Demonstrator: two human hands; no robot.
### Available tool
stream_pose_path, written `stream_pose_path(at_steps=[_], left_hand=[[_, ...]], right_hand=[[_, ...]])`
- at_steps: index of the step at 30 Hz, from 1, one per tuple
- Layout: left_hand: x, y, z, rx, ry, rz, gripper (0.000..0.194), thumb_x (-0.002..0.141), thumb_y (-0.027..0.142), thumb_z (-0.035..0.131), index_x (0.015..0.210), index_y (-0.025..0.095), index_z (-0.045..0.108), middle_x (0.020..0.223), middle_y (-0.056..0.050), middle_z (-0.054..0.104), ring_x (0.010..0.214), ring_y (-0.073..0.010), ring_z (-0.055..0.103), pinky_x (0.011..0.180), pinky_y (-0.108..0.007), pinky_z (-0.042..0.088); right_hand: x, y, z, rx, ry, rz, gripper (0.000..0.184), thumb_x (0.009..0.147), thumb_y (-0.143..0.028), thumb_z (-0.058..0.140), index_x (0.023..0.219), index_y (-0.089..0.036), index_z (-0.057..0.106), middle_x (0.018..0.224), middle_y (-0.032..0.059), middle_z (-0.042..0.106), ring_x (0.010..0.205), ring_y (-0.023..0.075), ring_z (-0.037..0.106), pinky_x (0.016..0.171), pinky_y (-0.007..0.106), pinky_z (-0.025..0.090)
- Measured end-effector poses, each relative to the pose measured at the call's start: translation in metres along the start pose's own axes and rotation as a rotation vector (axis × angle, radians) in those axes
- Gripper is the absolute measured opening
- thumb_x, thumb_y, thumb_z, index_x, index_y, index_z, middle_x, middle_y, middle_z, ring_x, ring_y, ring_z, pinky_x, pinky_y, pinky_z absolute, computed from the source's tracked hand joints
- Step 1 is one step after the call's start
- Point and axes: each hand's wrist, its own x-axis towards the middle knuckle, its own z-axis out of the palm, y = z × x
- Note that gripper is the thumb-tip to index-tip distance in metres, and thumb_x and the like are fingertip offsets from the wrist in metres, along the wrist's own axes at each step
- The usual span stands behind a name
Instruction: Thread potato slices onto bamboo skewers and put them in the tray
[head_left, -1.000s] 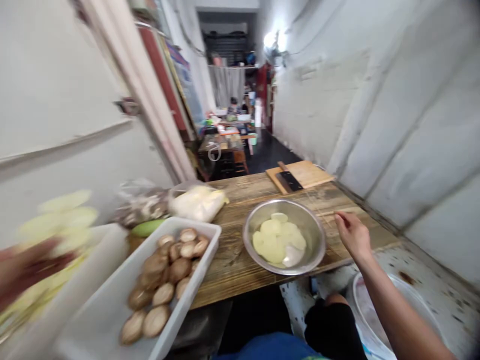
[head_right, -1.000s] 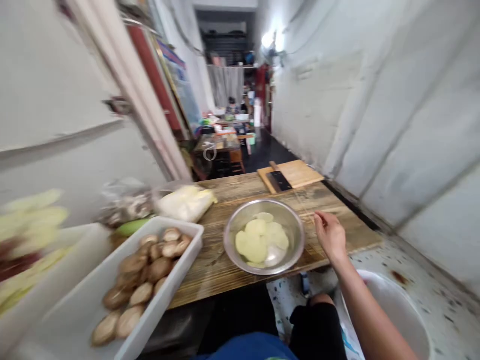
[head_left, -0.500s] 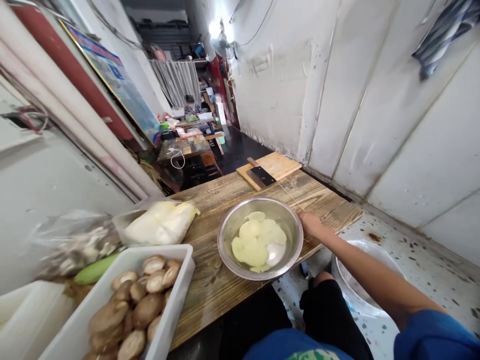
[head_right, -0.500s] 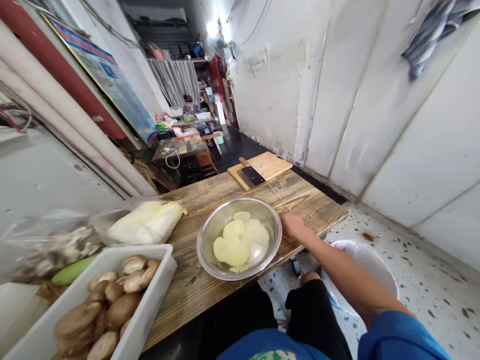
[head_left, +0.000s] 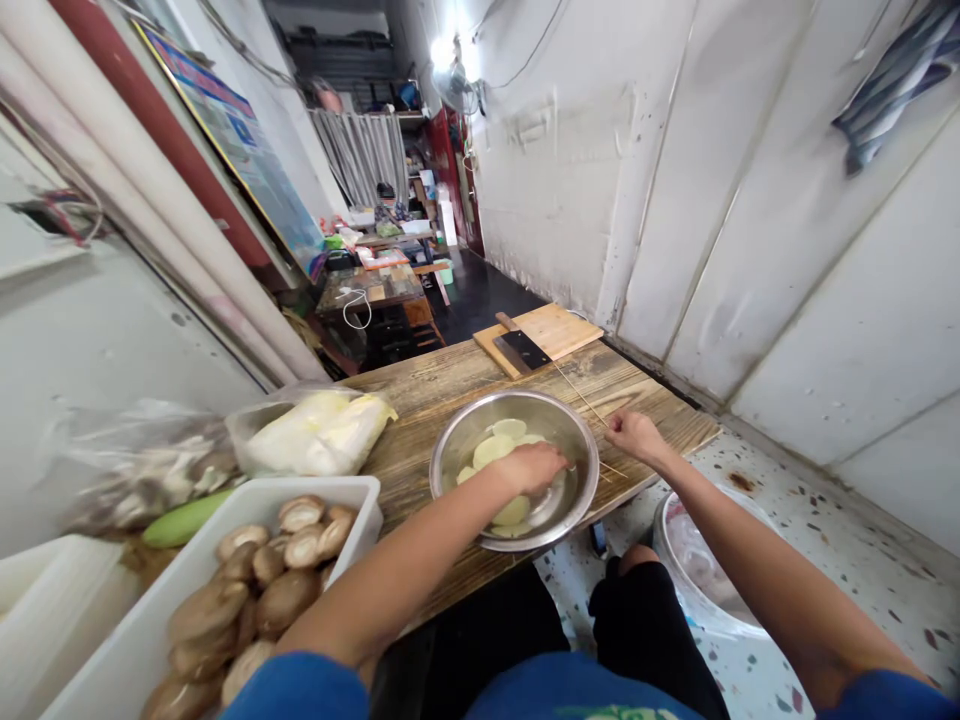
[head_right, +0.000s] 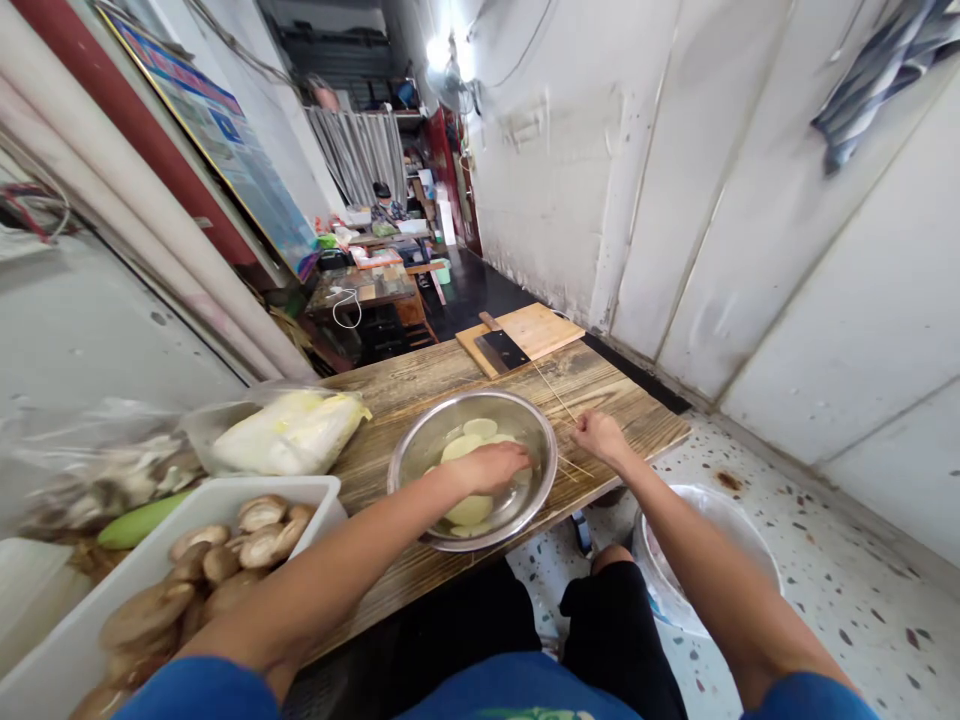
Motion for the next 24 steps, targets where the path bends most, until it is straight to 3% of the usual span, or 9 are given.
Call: stream_pose_path(at_steps=[2, 5, 8, 11, 14, 17, 20, 24], left_hand=[[0.016, -0.012, 0.007, 0.093, -0.07, 0.027, 0.027, 0.051, 0.009, 0.078, 0.047, 0.023, 0.055, 0.051, -0.001, 0.054, 0.069, -0.0209, 0.06, 0.086, -0.03, 0.042], [0.024, -0.025, -0.001, 0.167, -0.123, 0.048, 0.032, 0.042, 0.002, 0.078, 0.045, 0.023, 0.055, 0.047, 0.002, 0.05, 0.059, -0.0179, 0.056, 0.081, -0.03, 0.044], [0.022, -0.03, -0.016, 0.217, -0.182, 0.065, 0.029, 0.038, 0.0, 0.077, 0.047, 0.022, 0.059, 0.045, 0.003, 0.052, 0.049, -0.0135, 0.049, 0.07, -0.028, 0.046], [0.015, -0.026, -0.034, 0.167, -0.195, 0.019, 0.019, 0.046, 0.01, 0.078, 0.054, 0.019, 0.064, 0.051, 0.002, 0.058, 0.05, -0.012, 0.051, 0.06, -0.024, 0.045], [0.001, -0.018, -0.052, -0.121, -0.097, -0.172, 0.018, 0.058, 0.026, 0.077, 0.064, 0.017, 0.064, 0.066, -0.003, 0.065, 0.058, -0.0142, 0.058, 0.058, -0.025, 0.047], [-0.013, -0.014, -0.063, -0.471, 0.063, -0.328, 0.024, 0.064, 0.031, 0.075, 0.079, 0.016, 0.064, 0.078, -0.007, 0.067, 0.066, -0.0184, 0.064, 0.062, -0.031, 0.051], [-0.022, -0.012, -0.066, -0.657, 0.205, -0.297, 0.024, 0.063, 0.019, 0.076, 0.085, 0.014, 0.066, 0.082, -0.009, 0.068, 0.073, -0.0181, 0.065, 0.071, -0.033, 0.052], [-0.027, -0.009, -0.065, -0.766, 0.348, -0.216, 0.028, 0.062, 0.012, 0.074, 0.09, 0.015, 0.068, 0.091, -0.008, 0.069, 0.076, -0.0155, 0.064, 0.072, -0.03, 0.052]], right_hand=[[-0.01, 0.008, -0.008, 0.059, 0.085, 0.031, 0.022, 0.091, -0.031, 0.054, 0.098, -0.012, 0.062, 0.092, 0.0045, 0.065, 0.079, 0.0157, 0.063, 0.072, 0.033, 0.052], [-0.032, 0.012, -0.02, 0.179, 0.187, -0.004, 0.026, 0.091, -0.029, 0.046, 0.088, -0.009, 0.063, 0.074, 0.005, 0.065, 0.068, 0.0155, 0.062, 0.064, 0.027, 0.05], [-0.06, 0.002, -0.026, 0.315, 0.213, -0.112, 0.036, 0.093, -0.034, 0.035, 0.105, -0.011, 0.06, 0.071, 0.0017, 0.064, 0.055, 0.012, 0.06, 0.052, 0.022, 0.047], [-0.089, -0.017, -0.028, 0.531, 0.151, -0.227, 0.044, 0.094, -0.038, 0.032, 0.124, -0.012, 0.051, 0.065, -0.0019, 0.06, 0.043, 0.0102, 0.054, 0.041, 0.021, 0.045], [-0.111, -0.038, -0.03, 0.625, 0.088, -0.318, 0.038, 0.094, -0.037, 0.037, 0.116, -0.016, 0.059, 0.06, -0.0021, 0.059, 0.041, 0.0106, 0.054, 0.043, 0.022, 0.047], [-0.123, -0.051, -0.03, 0.423, 0.197, -0.469, 0.031, 0.093, -0.029, 0.039, 0.103, -0.017, 0.066, 0.074, 0.0051, 0.067, 0.061, 0.0153, 0.063, 0.063, 0.027, 0.052], [-0.128, -0.057, -0.025, 0.232, 0.264, -0.536, 0.031, 0.093, -0.024, 0.038, 0.102, -0.017, 0.067, 0.082, 0.0079, 0.068, 0.077, 0.0188, 0.065, 0.07, 0.027, 0.05], [-0.129, -0.058, -0.018, 0.056, 0.259, -0.473, 0.031, 0.092, -0.022, 0.038, 0.104, -0.02, 0.067, 0.079, 0.0054, 0.067, 0.072, 0.017, 0.065, 0.063, 0.022, 0.048]])
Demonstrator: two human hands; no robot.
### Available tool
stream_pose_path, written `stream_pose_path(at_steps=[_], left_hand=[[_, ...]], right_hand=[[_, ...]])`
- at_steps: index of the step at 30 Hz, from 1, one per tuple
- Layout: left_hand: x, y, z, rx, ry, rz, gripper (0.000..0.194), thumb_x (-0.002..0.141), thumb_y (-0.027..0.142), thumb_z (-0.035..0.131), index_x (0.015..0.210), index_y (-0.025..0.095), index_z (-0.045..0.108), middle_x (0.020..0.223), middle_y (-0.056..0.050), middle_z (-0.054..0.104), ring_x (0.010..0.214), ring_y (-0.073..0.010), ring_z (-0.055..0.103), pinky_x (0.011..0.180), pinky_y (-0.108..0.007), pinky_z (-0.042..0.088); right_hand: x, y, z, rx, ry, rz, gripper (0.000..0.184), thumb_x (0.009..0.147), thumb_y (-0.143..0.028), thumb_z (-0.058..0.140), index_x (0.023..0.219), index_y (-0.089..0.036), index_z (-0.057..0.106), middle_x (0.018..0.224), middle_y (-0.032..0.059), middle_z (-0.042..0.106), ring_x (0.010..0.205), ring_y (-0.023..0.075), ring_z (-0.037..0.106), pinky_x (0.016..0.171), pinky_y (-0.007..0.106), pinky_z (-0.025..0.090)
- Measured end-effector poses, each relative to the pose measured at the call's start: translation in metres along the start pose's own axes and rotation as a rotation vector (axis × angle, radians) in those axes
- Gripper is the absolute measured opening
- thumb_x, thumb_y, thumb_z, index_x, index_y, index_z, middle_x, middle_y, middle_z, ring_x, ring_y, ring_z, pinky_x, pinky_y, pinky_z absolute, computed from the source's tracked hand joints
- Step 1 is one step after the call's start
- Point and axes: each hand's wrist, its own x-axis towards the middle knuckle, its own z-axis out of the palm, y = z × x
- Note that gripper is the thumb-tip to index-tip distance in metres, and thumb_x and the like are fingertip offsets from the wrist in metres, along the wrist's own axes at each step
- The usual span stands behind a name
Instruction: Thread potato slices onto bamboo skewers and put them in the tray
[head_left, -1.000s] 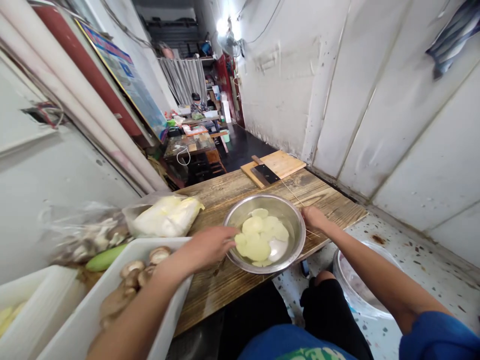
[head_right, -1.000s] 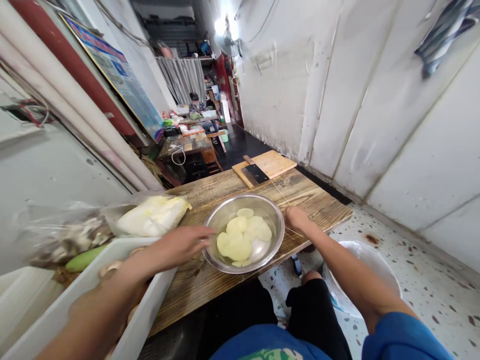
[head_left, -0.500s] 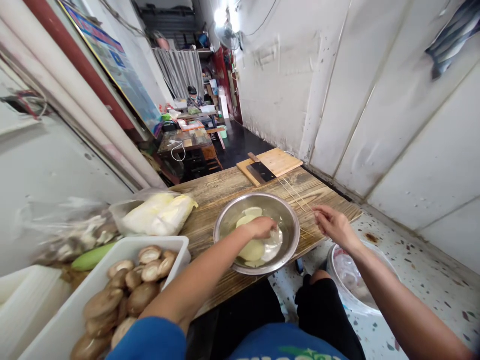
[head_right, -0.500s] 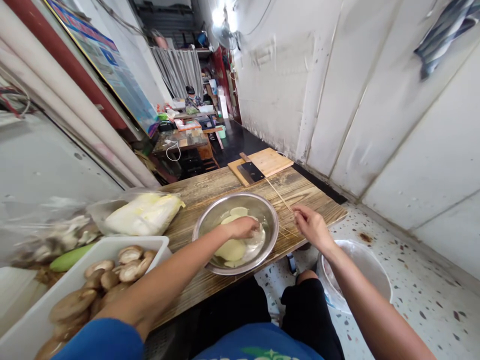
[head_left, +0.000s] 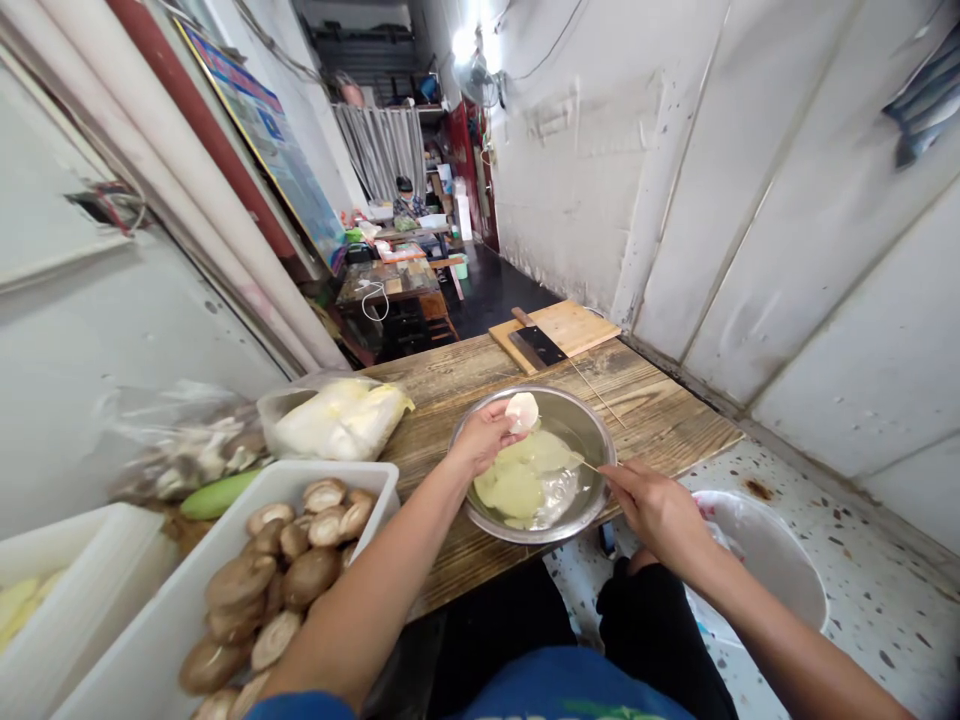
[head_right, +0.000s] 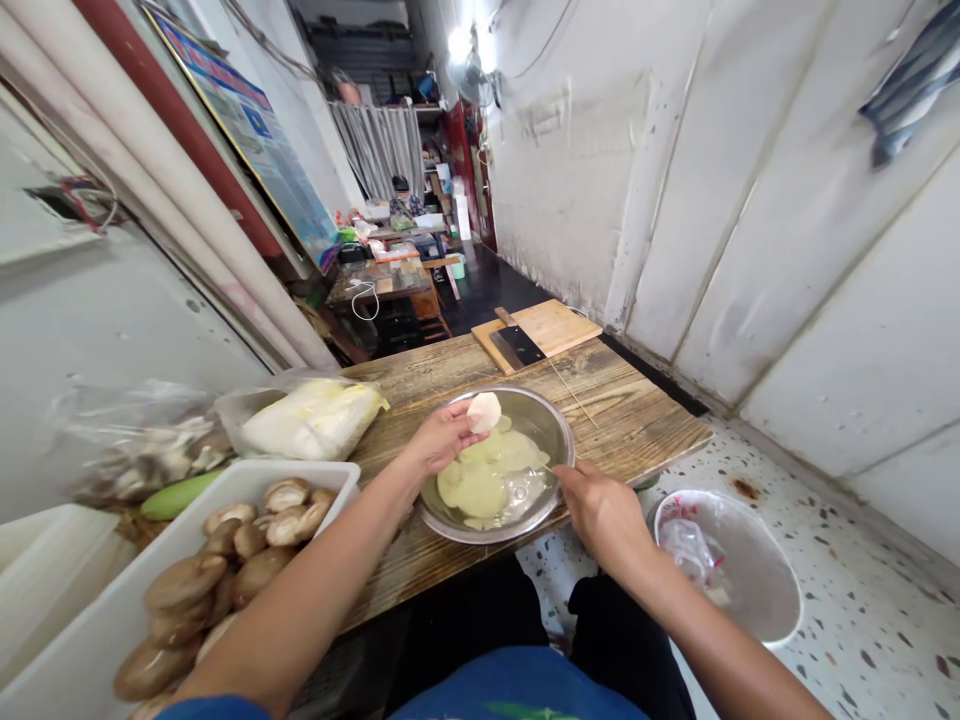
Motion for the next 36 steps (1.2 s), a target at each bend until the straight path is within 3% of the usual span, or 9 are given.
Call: stream_pose_path(at_steps=[4, 10, 14, 17, 23, 30, 36], left_hand=[[-0.003, 0.001, 0.003, -0.004, 0.103, 0.053, 0.02, 0.064, 0.016, 0.073, 0.084, 0.015, 0.068, 0.087, -0.007, 0.069, 0.072, -0.0132, 0.061, 0.066, -0.025, 0.05], [-0.006, -0.003, 0.004, -0.115, 0.146, 0.027, 0.021, 0.065, 0.011, 0.071, 0.084, 0.014, 0.063, 0.085, -0.006, 0.067, 0.073, -0.0143, 0.064, 0.074, -0.032, 0.052], [-0.005, -0.004, 0.003, -0.1, 0.252, -0.038, 0.016, 0.067, 0.013, 0.07, 0.079, 0.015, 0.061, 0.065, 0.0, 0.062, 0.052, -0.006, 0.054, 0.052, -0.017, 0.045], [-0.005, -0.004, 0.004, -0.151, 0.236, -0.076, 0.013, 0.068, 0.01, 0.07, 0.075, 0.014, 0.059, 0.054, 0.003, 0.055, 0.042, -0.003, 0.045, 0.042, -0.013, 0.036], [-0.01, -0.008, 0.009, -0.219, 0.213, -0.071, 0.022, 0.066, 0.002, 0.069, 0.08, 0.014, 0.057, 0.075, -0.006, 0.067, 0.07, -0.0156, 0.066, 0.068, -0.027, 0.054], [-0.011, -0.017, 0.01, -0.081, 0.288, 0.131, 0.012, 0.068, 0.017, 0.071, 0.071, 0.013, 0.061, 0.077, -0.004, 0.064, 0.069, -0.0119, 0.061, 0.07, -0.028, 0.053], [-0.003, -0.026, 0.005, 0.182, 0.387, 0.323, 0.015, 0.07, 0.025, 0.065, 0.079, 0.014, 0.066, 0.078, -0.004, 0.065, 0.067, -0.0122, 0.057, 0.06, -0.022, 0.048]], right_hand=[[-0.001, -0.002, 0.0, -0.052, 0.002, 0.039, 0.032, 0.093, -0.024, 0.037, 0.105, -0.021, 0.067, 0.083, 0.0056, 0.07, 0.074, 0.017, 0.067, 0.064, 0.022, 0.049], [-0.004, -0.003, -0.002, -0.012, 0.06, 0.032, 0.032, 0.093, -0.022, 0.038, 0.107, -0.022, 0.065, 0.098, 0.0058, 0.073, 0.083, 0.0187, 0.069, 0.071, 0.025, 0.052], [-0.006, -0.008, -0.002, -0.012, 0.034, 0.02, 0.032, 0.092, -0.021, 0.037, 0.107, -0.022, 0.066, 0.097, 0.0064, 0.073, 0.084, 0.0197, 0.069, 0.074, 0.027, 0.053], [-0.008, -0.013, -0.001, -0.018, 0.005, 0.036, 0.032, 0.093, -0.02, 0.036, 0.104, -0.022, 0.066, 0.095, 0.0064, 0.073, 0.084, 0.0196, 0.069, 0.074, 0.027, 0.054], [-0.01, -0.02, 0.0, -0.018, 0.029, 0.047, 0.032, 0.091, -0.017, 0.036, 0.104, -0.021, 0.065, 0.092, 0.0063, 0.073, 0.08, 0.018, 0.07, 0.073, 0.024, 0.053], [-0.006, -0.027, 0.002, -0.086, 0.007, 0.091, 0.03, 0.087, -0.014, 0.043, 0.101, -0.024, 0.067, 0.082, 0.0028, 0.074, 0.066, 0.0145, 0.069, 0.062, 0.018, 0.051], [-0.004, -0.029, 0.003, -0.083, 0.004, 0.106, 0.03, 0.087, -0.014, 0.043, 0.103, -0.023, 0.067, 0.079, 0.0032, 0.073, 0.066, 0.0142, 0.068, 0.061, 0.018, 0.05]])
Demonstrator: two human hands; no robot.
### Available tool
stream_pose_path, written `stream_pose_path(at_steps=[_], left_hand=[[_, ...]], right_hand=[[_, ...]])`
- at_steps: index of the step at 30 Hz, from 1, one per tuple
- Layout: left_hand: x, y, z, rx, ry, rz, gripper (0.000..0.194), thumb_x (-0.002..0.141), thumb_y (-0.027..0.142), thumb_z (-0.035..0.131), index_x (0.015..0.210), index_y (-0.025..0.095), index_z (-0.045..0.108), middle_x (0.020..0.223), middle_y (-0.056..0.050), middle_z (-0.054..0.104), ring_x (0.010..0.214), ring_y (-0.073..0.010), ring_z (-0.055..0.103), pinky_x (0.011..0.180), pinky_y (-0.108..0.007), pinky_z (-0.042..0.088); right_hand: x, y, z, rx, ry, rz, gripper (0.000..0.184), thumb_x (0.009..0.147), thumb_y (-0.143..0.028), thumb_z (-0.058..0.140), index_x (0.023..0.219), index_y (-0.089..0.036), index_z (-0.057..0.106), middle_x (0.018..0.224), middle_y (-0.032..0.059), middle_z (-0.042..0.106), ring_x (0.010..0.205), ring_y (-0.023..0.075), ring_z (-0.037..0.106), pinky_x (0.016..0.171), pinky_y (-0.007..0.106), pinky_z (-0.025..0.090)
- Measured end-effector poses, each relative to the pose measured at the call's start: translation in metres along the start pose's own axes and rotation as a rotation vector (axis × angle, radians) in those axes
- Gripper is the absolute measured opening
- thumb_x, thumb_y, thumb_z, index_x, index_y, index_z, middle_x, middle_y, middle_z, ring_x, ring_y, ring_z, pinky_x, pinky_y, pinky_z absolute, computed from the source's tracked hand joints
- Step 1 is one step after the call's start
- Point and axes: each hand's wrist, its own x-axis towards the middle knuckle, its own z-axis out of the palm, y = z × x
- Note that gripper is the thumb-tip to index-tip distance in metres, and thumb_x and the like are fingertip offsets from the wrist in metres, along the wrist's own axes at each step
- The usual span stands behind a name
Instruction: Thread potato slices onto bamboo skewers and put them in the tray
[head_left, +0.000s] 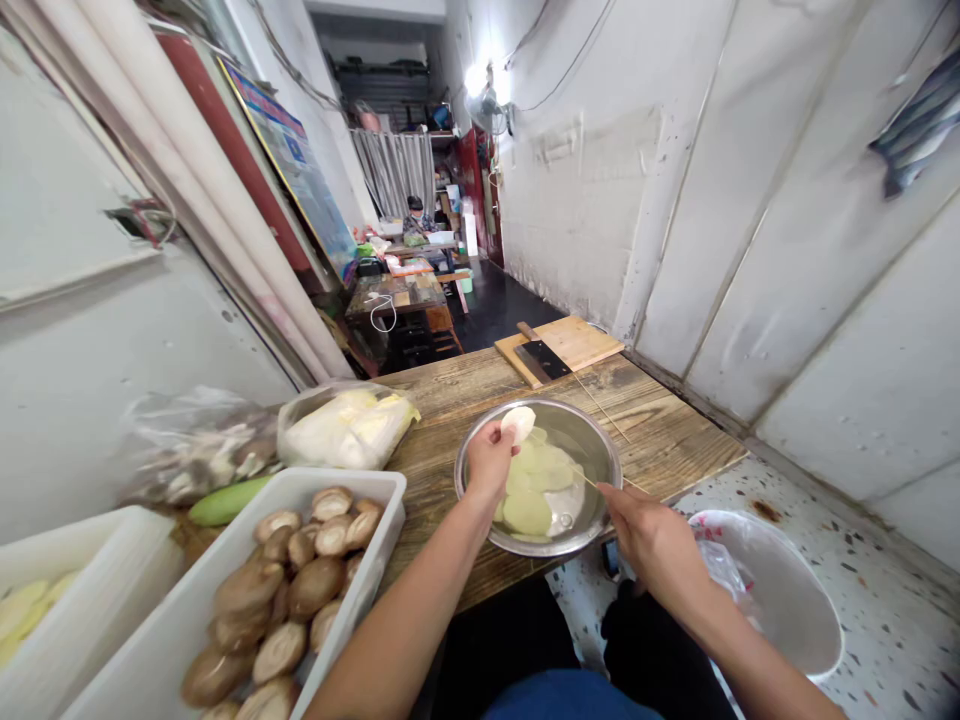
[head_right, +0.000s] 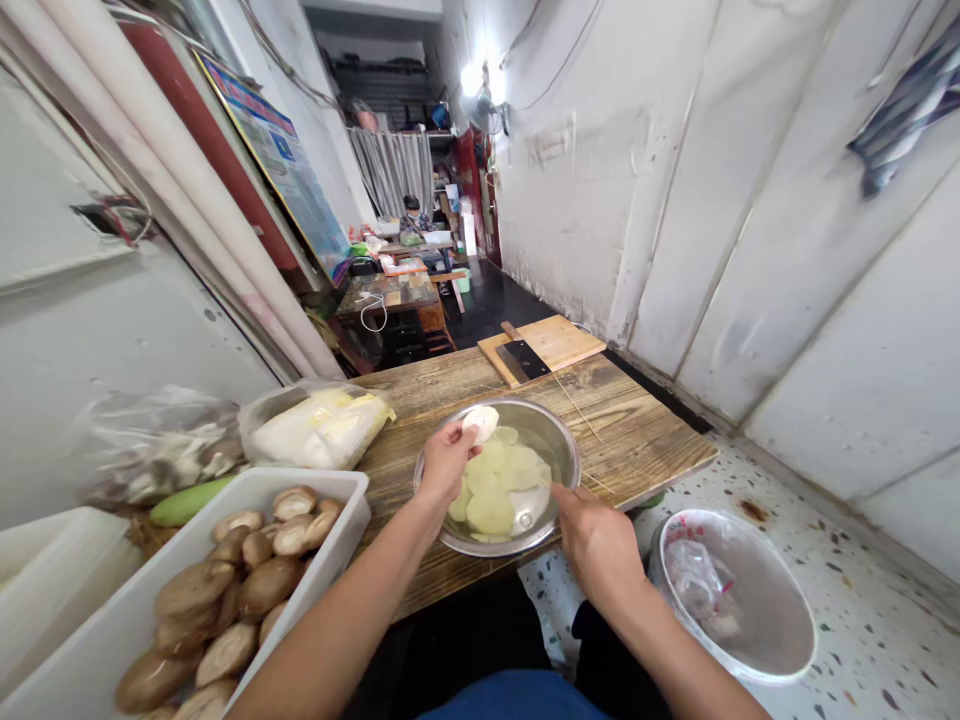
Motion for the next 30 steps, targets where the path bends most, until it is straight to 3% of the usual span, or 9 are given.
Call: stream_pose_path(at_steps=[7, 14, 18, 25, 30], left_hand=[[0.003, -0.008, -0.006, 0.321, -0.001, 0.225, 0.021, 0.077, 0.03, 0.055, 0.089, 0.017, 0.068, 0.076, -0.003, 0.067, 0.067, -0.0148, 0.058, 0.062, -0.024, 0.043], [-0.014, 0.013, -0.006, 0.555, -0.025, 0.395, 0.018, 0.081, 0.026, 0.051, 0.084, 0.018, 0.066, 0.075, -0.001, 0.066, 0.069, -0.0143, 0.055, 0.066, -0.024, 0.039], [-0.023, 0.019, -0.002, 0.608, -0.087, 0.409, 0.017, 0.081, 0.025, 0.05, 0.082, 0.018, 0.066, 0.072, 0.0, 0.065, 0.066, -0.0136, 0.055, 0.063, -0.023, 0.037], [-0.019, 0.013, 0.0, 0.526, -0.17, 0.382, 0.016, 0.08, 0.025, 0.051, 0.082, 0.017, 0.064, 0.071, 0.0, 0.064, 0.067, -0.0138, 0.055, 0.063, -0.023, 0.038], [-0.017, 0.011, -0.001, 0.501, -0.215, 0.39, 0.017, 0.08, 0.026, 0.051, 0.084, 0.017, 0.065, 0.071, -0.001, 0.062, 0.066, -0.0137, 0.054, 0.062, -0.024, 0.038]], right_hand=[[0.0, 0.001, -0.001, 0.019, -0.004, -0.022, 0.032, 0.086, -0.014, 0.043, 0.105, -0.023, 0.067, 0.081, 0.0031, 0.073, 0.067, 0.014, 0.068, 0.06, 0.017, 0.049], [0.001, 0.004, 0.006, 0.005, -0.014, -0.017, 0.032, 0.088, -0.014, 0.041, 0.108, -0.021, 0.064, 0.086, 0.0057, 0.073, 0.068, 0.0161, 0.069, 0.06, 0.02, 0.05], [0.01, -0.001, 0.009, 0.01, -0.035, -0.019, 0.031, 0.088, -0.012, 0.041, 0.11, -0.017, 0.063, 0.09, 0.0091, 0.071, 0.077, 0.0182, 0.069, 0.064, 0.022, 0.05], [0.028, -0.013, 0.008, 0.087, -0.06, 0.019, 0.028, 0.091, -0.013, 0.038, 0.094, -0.018, 0.066, 0.085, 0.0068, 0.07, 0.082, 0.0164, 0.066, 0.067, 0.02, 0.046], [0.032, -0.017, 0.013, 0.088, -0.047, 0.04, 0.027, 0.091, -0.015, 0.04, 0.102, -0.019, 0.064, 0.088, 0.0061, 0.071, 0.083, 0.0167, 0.067, 0.066, 0.02, 0.046]])
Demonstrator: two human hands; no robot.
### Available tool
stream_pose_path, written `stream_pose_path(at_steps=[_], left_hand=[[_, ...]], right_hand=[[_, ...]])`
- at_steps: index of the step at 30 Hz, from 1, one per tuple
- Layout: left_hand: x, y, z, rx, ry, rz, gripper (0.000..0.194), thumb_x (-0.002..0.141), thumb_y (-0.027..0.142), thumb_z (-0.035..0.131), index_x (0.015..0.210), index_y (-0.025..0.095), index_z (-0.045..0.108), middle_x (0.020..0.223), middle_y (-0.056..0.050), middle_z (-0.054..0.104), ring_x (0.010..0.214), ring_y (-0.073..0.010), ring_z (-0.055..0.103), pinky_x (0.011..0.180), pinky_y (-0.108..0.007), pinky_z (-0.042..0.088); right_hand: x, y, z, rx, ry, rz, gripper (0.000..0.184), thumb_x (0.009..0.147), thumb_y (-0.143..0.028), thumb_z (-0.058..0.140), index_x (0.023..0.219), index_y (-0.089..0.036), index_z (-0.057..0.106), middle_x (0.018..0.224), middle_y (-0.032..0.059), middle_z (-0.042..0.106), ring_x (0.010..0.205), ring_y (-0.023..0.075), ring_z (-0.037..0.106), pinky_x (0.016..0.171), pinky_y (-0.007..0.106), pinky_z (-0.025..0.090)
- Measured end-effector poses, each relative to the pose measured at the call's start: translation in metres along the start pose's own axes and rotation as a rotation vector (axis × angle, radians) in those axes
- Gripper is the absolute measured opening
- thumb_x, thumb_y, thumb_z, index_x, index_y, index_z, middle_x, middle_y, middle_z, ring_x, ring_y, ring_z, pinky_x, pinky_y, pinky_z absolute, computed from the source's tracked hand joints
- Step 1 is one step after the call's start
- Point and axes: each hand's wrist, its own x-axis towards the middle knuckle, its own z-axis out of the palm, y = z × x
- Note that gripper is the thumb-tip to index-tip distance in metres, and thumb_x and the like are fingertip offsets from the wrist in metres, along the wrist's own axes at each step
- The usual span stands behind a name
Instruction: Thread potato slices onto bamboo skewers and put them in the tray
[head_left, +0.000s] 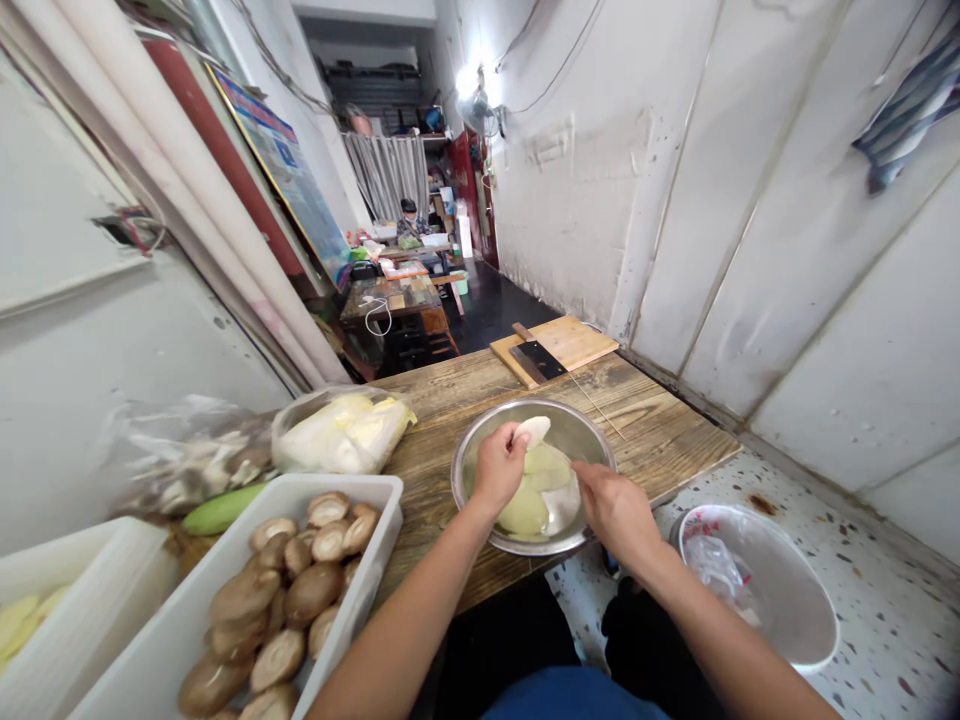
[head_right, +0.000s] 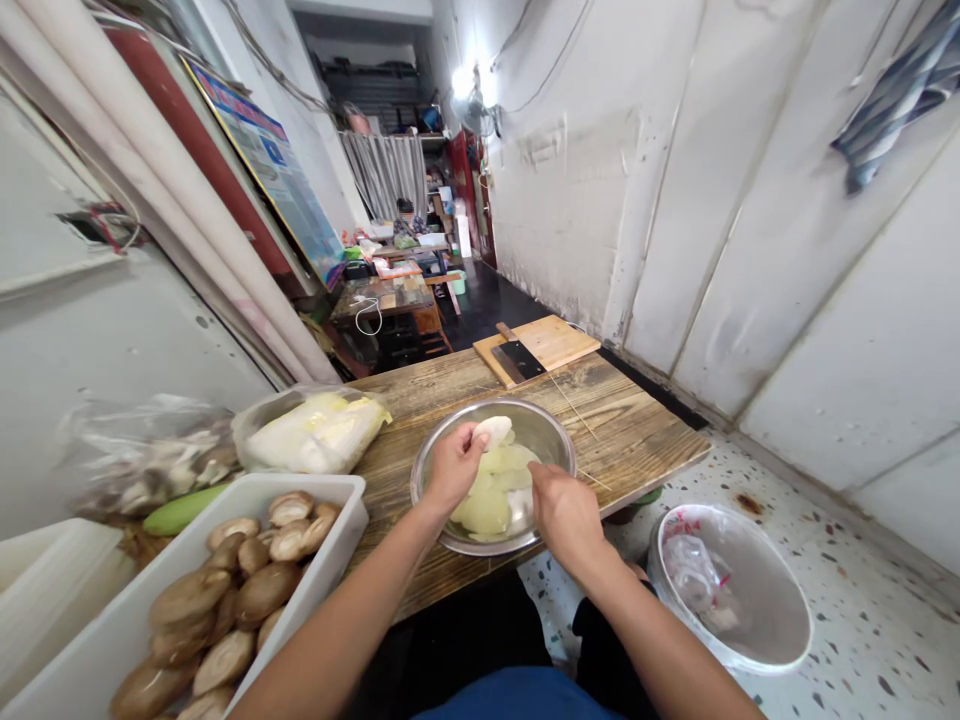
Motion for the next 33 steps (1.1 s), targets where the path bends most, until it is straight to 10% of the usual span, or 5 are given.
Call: stream_pose_path(at_steps=[15, 33], left_hand=[[0.009, 0.009, -0.002, -0.979, 0.042, -0.659, 0.022, 0.06, 0.023, 0.074, 0.071, 0.013, 0.059, 0.064, -0.003, 0.063, 0.054, -0.0104, 0.055, 0.049, -0.021, 0.04], [0.0, 0.029, 0.008, -1.06, -0.222, -0.606, 0.019, 0.073, 0.027, 0.069, 0.082, 0.011, 0.064, 0.076, -0.007, 0.066, 0.064, -0.0117, 0.06, 0.058, -0.022, 0.047]], right_hand=[[-0.009, 0.014, 0.019, 0.242, 0.214, -0.129, 0.033, 0.09, -0.016, 0.038, 0.11, -0.015, 0.065, 0.09, 0.009, 0.071, 0.078, 0.0194, 0.067, 0.07, 0.028, 0.052], [0.003, -0.002, 0.008, 0.341, 0.215, -0.012, 0.028, 0.091, -0.022, 0.04, 0.096, -0.016, 0.067, 0.086, 0.007, 0.072, 0.076, 0.0203, 0.068, 0.069, 0.028, 0.05]])
